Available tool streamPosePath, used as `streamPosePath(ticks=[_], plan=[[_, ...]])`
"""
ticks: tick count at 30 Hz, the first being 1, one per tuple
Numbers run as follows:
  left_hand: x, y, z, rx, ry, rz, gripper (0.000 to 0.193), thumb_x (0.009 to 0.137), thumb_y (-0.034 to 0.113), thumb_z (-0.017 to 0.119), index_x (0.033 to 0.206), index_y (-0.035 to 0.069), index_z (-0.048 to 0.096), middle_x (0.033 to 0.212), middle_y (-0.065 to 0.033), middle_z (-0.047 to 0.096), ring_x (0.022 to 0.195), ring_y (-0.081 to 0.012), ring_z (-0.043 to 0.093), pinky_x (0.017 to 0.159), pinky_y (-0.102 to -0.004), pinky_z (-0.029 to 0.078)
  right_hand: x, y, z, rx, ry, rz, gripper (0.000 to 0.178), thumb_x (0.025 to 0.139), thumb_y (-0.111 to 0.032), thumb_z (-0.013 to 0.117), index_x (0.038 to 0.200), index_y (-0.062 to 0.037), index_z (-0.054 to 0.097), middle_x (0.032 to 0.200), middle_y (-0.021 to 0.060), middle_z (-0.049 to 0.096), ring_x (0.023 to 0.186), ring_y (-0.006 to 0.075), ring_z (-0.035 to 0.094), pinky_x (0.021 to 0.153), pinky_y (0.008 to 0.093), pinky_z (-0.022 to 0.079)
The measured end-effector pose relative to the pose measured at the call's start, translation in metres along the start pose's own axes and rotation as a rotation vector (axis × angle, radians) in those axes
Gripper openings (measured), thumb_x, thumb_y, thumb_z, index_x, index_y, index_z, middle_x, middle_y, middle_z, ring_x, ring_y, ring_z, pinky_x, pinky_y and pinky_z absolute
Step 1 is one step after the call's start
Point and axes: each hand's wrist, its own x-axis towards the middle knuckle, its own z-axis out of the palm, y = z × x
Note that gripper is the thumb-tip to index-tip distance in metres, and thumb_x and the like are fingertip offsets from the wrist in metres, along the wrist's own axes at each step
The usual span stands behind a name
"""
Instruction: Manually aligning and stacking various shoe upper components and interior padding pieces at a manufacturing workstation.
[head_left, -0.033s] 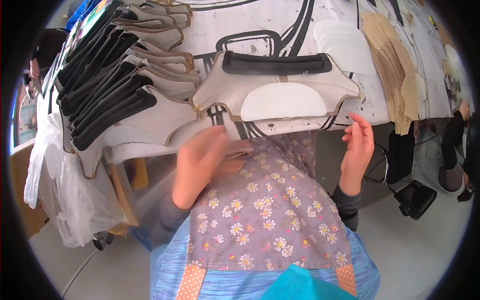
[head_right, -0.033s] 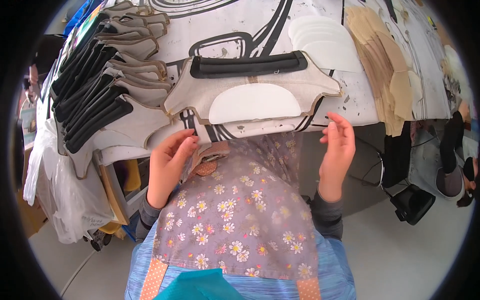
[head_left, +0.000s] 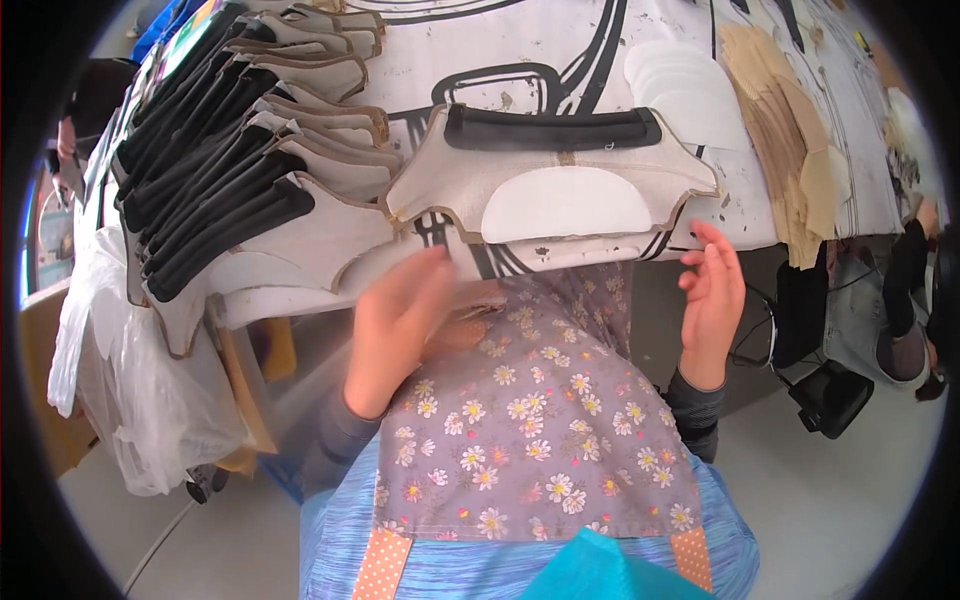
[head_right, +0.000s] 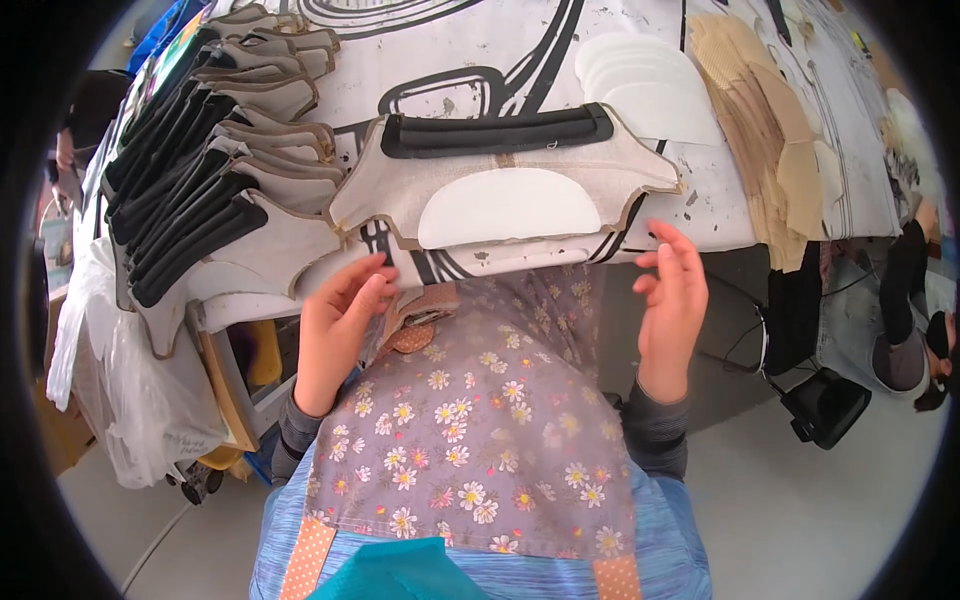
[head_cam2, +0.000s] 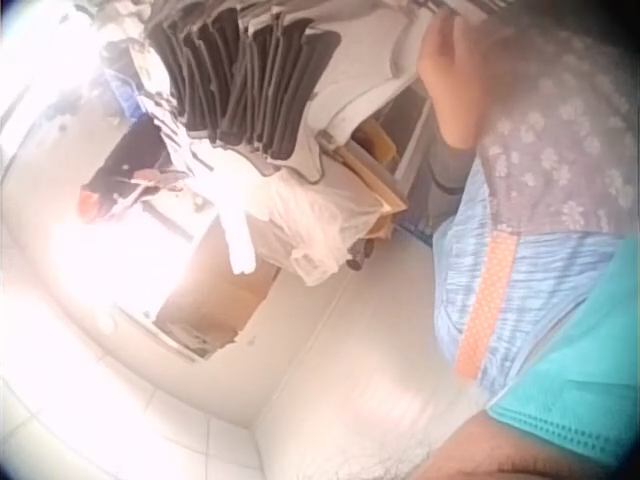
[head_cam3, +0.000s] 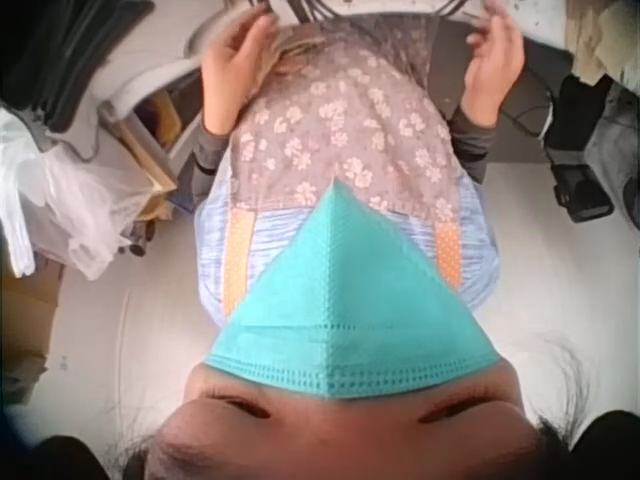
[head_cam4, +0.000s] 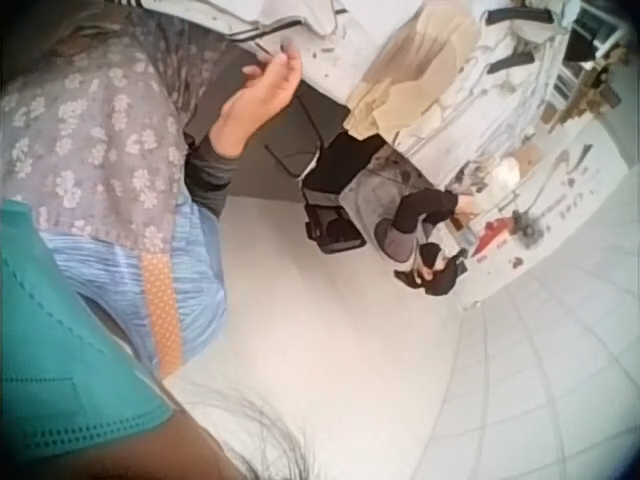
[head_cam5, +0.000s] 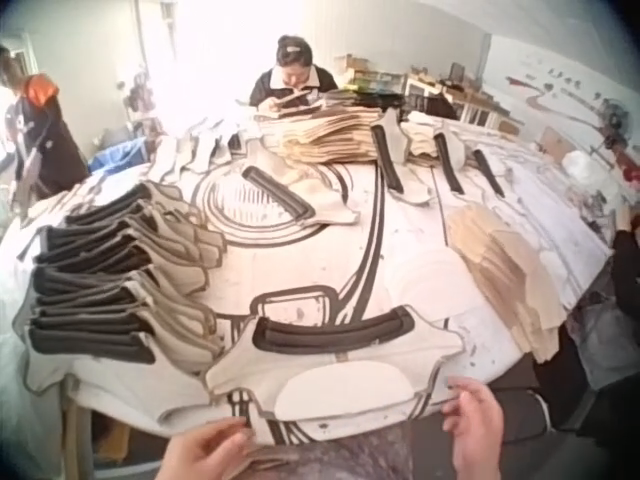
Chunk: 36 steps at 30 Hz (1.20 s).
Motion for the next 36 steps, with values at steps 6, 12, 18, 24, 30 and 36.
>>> streamPosePath(ticks=[6,12,18,24,30,36], plan=[[0.020,-0.014,0.014,-0.735,-0.101,-0.043,0.053,0.099,0.020,0.056,0.142,-0.004,0.036,0.135,-0.0094,0.053,0.127,-0.0213,0.049,0.104,-0.0340,0.041,0.015,-0.012,0.028,0.278,-0.244,0.322,0.034,0.099,-0.026,0.052,0.118,0.0016,0.057,0.109,0.0068,0.063,0.071,0.0115,0.056,0.048,0.0207,0.035],[0.056,0.012,0.034,-1.207,-0.021,-0.119,0.040,0.099,0.016,0.053,0.133,-0.001,0.041,0.124,-0.0110,0.055,0.121,-0.0219,0.051,0.109,-0.0341,0.038,0.016,-0.004,0.073,0.295,-0.392,0.306,0.030,0.098,-0.031,0.054,0.102,-0.0014,0.060,0.087,0.0055,0.062,0.057,0.0097,0.048,0.043,0.0220,0.032],[0.088,0.037,0.039,-0.990,0.004,-0.163,0.041,0.094,0.020,0.061,0.128,-0.001,0.049,0.122,-0.0092,0.058,0.111,-0.0185,0.057,0.093,-0.0339,0.049,0.030,0.008,0.103,0.328,-0.319,0.164,0.023,0.095,-0.018,0.057,0.107,0.0010,0.061,0.084,0.0053,0.062,0.060,0.0117,0.052,0.052,0.0268,0.041],[0.064,0.071,0.040,-0.953,0.102,0.253,0.031,0.096,0.009,0.055,0.125,-0.002,0.053,0.121,-0.0124,0.062,0.113,-0.0222,0.060,0.097,-0.0380,0.050,0.015,-0.025,0.111,0.562,-0.403,-0.063,0.029,0.094,-0.012,0.055,0.120,-0.0009,0.058,0.112,0.0094,0.064,0.100,0.0182,0.062,0.081,0.0305,0.050],[0.075,0.093,0.031,-0.474,0.497,0.660,0.018,0.093,0.005,0.064,0.106,-0.007,0.067,0.104,-0.0094,0.069,0.095,-0.0122,0.064,0.079,-0.0264,0.050,0.025,-0.056,0.127,0.237,-0.379,-0.453,0.029,0.095,-0.002,0.053,0.123,0.0018,0.057,0.122,0.0135,0.062,0.113,0.0243,0.059,0.100,0.0372,0.045],[0.086,0.100,0.030,-0.066,0.849,0.820,0.014,0.087,0.003,0.068,0.098,-0.005,0.070,0.092,-0.0100,0.071,0.082,-0.0126,0.067,0.068,-0.0276,0.050,0.015,-0.070,0.159,-0.415,-0.090,-1.209,0.024,0.089,-0.007,0.064,0.111,0.0025,0.066,0.102,0.0161,0.068,0.094,0.0297,0.067,0.085,0.0380,0.051]])
